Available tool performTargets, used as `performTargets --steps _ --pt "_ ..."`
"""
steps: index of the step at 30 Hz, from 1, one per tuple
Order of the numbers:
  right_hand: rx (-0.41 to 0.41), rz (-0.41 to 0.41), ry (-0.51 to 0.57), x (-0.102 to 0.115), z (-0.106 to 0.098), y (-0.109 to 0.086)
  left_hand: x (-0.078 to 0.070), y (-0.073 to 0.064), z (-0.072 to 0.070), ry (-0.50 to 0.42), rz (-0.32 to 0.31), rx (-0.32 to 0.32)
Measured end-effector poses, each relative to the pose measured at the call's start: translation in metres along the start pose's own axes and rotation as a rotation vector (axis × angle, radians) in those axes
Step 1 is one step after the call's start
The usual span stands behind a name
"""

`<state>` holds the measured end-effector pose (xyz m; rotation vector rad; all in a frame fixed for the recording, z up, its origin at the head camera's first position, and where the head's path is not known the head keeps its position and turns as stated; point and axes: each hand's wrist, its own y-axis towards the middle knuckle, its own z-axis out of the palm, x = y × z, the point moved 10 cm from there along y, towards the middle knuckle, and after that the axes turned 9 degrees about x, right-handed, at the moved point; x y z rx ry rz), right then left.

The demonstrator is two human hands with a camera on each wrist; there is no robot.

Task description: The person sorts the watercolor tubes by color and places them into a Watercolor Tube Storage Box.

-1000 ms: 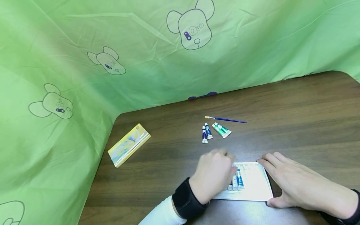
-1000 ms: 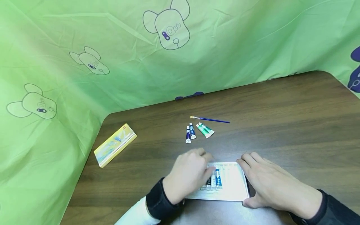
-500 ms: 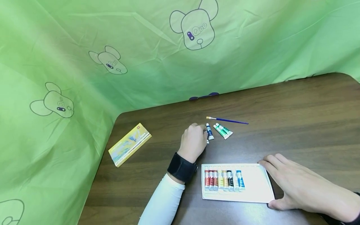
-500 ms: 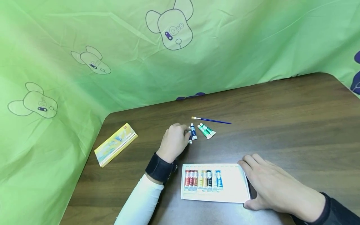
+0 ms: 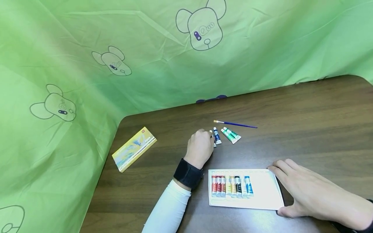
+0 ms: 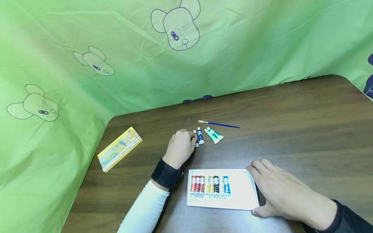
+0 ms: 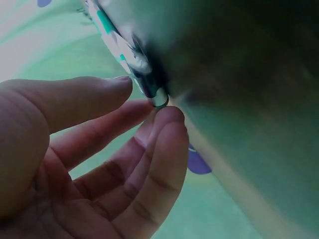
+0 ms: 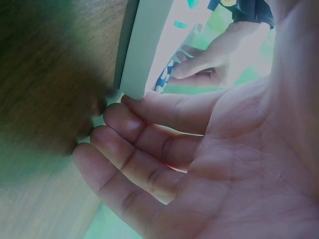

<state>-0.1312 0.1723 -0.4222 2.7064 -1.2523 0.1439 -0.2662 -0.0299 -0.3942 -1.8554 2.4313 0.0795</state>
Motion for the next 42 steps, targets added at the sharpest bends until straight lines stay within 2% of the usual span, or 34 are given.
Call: performTargets --steps 4,10,19,28,42 --pt "0.016 0.007 0.000 -0.001 0.002 0.000 0.004 0.000 -0.001 -0.002 -0.036 -0.009" --pt "0.007 0.004 -0.003 0.000 0.001 -0.001 0.009 0.002 0.003 -0.028 -0.080 0.040" --pt "0.008 0.006 -0.002 0.000 0.000 -0.001 0.015 0.004 0.005 -0.103 -0.104 0.062" --pt "0.014 0.012 0.008 -0.001 -0.001 -0.001 0.016 0.002 0.001 -0.148 -0.076 0.033" --pt "0.029 0.021 0.011 -0.002 0.000 -0.001 0.018 0.001 0.007 -0.156 -0.081 0.054"
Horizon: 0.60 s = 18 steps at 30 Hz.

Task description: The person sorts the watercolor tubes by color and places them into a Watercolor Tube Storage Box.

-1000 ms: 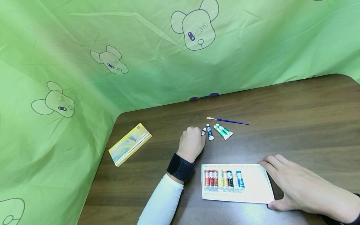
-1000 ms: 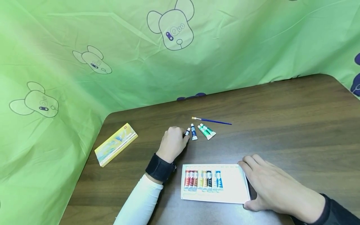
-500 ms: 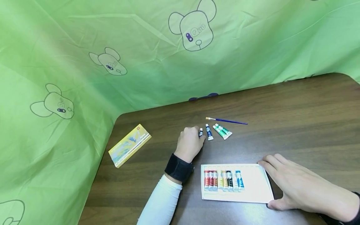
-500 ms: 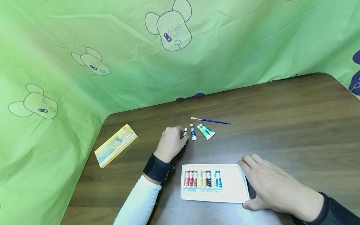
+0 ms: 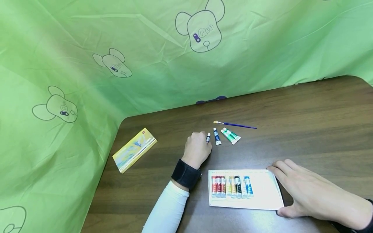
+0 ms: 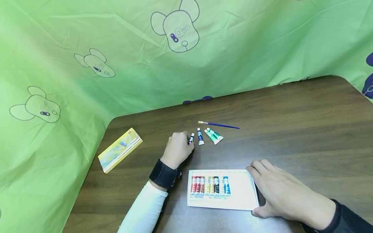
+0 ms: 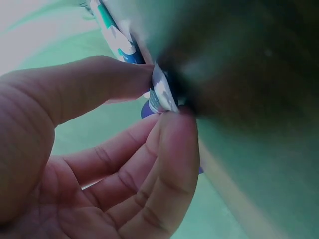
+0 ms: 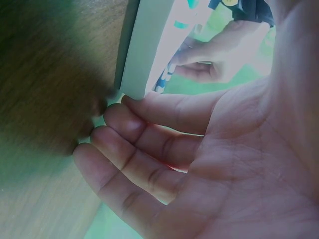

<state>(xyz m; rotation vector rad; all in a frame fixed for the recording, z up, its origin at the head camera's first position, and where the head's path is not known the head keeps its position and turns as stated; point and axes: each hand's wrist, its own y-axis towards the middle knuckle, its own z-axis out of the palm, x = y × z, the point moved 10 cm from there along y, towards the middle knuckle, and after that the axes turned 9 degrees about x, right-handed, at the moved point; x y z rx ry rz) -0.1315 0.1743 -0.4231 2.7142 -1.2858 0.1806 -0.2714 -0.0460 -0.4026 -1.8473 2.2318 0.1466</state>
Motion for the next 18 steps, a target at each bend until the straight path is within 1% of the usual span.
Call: performTargets --steps 5,11,18 --pt "0.003 0.004 0.001 0.000 0.000 0.000 0.002 -0.002 -0.002 0.003 -0.010 -0.005" --pt "-0.025 -0.008 -0.008 0.001 -0.001 0.000 0.002 -0.003 -0.007 0.031 0.006 -0.042" --pt "-0.029 -0.008 -0.012 0.001 -0.001 0.000 -0.004 -0.009 -0.012 0.024 0.035 -0.032"
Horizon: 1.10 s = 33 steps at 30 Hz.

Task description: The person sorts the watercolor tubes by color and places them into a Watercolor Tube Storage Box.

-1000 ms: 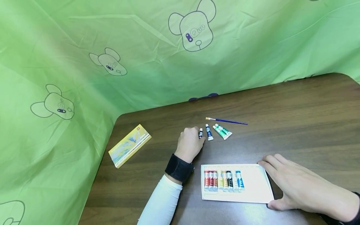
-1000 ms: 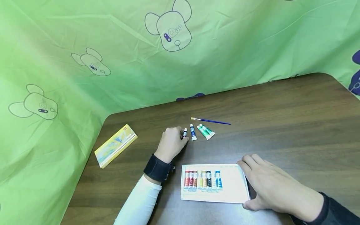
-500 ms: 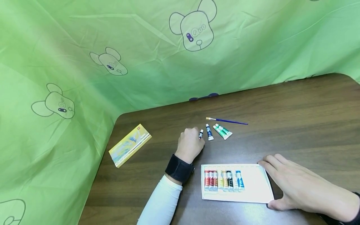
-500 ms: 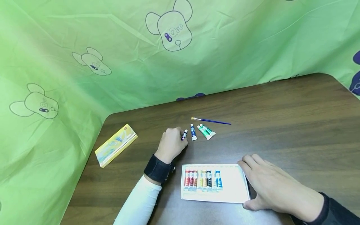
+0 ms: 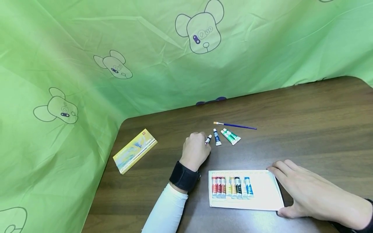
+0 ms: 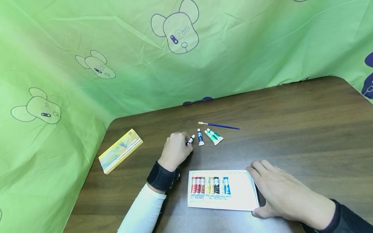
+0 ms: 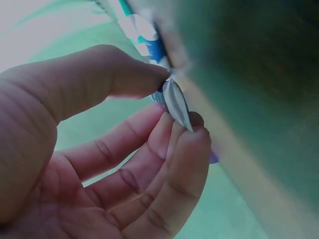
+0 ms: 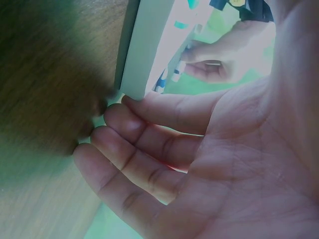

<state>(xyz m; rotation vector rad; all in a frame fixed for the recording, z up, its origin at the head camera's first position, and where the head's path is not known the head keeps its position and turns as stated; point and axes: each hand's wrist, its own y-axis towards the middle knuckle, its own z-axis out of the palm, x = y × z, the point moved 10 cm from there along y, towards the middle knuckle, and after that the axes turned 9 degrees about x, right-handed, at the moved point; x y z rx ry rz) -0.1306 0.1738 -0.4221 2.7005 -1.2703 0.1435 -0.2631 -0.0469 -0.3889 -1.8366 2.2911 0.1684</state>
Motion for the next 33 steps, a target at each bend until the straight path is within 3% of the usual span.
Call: performTargets --steps 6,12,17,25,33 --pt "0.014 0.006 0.007 -0.001 0.000 0.000 -0.017 -0.012 -0.007 -0.033 0.065 0.026" --pt "0.014 0.002 0.018 -0.001 -0.002 -0.001 -0.049 -0.030 -0.006 -0.038 0.135 0.103" --pt "0.008 -0.002 0.023 0.000 -0.002 -0.001 -0.079 -0.049 0.001 0.062 0.229 0.131" --pt "-0.036 -0.030 0.011 0.002 -0.006 -0.001 -0.116 -0.082 0.010 0.214 0.375 0.118" --pt "-0.045 -0.045 0.014 0.002 -0.005 -0.002 -0.139 -0.102 0.022 0.351 0.423 0.082"
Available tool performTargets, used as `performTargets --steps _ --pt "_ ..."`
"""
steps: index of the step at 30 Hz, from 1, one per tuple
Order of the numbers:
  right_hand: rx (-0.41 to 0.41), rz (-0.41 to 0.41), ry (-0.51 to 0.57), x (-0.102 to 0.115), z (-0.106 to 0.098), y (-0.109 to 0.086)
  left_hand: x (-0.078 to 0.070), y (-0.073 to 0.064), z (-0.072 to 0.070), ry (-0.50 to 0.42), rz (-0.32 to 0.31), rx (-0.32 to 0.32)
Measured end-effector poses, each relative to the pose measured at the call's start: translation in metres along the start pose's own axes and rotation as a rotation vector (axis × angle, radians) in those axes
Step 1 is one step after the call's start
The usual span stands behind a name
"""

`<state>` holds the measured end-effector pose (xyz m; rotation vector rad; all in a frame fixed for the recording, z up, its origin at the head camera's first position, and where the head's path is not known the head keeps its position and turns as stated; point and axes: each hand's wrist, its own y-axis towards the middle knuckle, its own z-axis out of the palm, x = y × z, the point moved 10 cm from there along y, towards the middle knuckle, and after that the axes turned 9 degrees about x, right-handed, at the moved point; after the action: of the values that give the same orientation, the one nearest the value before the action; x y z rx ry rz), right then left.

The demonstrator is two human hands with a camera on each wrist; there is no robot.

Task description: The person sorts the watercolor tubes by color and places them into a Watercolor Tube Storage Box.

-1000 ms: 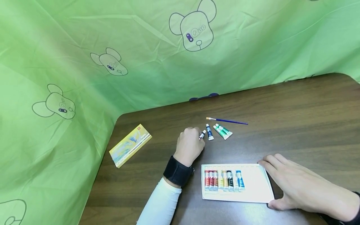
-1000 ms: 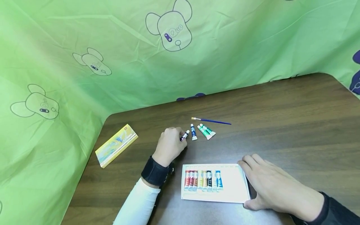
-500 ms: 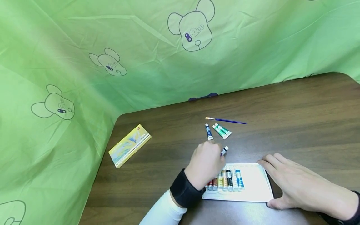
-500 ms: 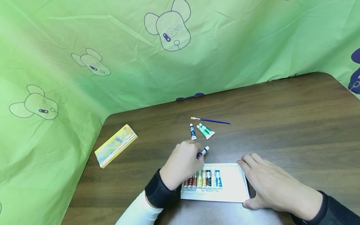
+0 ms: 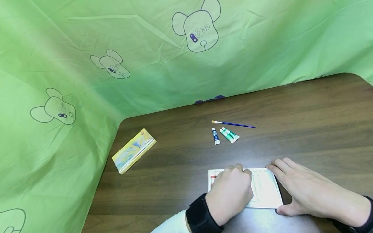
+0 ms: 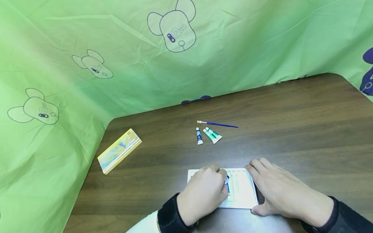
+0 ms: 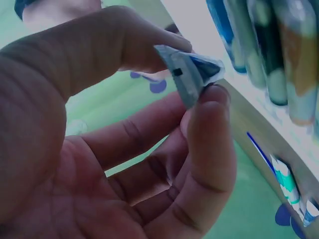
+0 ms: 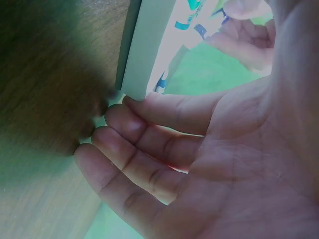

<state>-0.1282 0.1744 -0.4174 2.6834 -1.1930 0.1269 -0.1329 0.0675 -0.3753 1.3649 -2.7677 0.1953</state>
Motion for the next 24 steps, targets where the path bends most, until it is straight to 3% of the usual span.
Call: performTargets --steps 11,19,24 --pt "-0.006 -0.010 -0.014 0.000 0.002 0.000 -0.018 -0.002 0.012 0.116 -0.003 0.008" --pt "-0.029 -0.022 -0.017 0.000 0.000 0.000 -0.023 -0.001 0.010 0.137 -0.044 -0.043" --pt "-0.042 -0.024 -0.027 0.000 0.000 0.000 -0.030 0.001 0.014 0.187 -0.002 -0.027"
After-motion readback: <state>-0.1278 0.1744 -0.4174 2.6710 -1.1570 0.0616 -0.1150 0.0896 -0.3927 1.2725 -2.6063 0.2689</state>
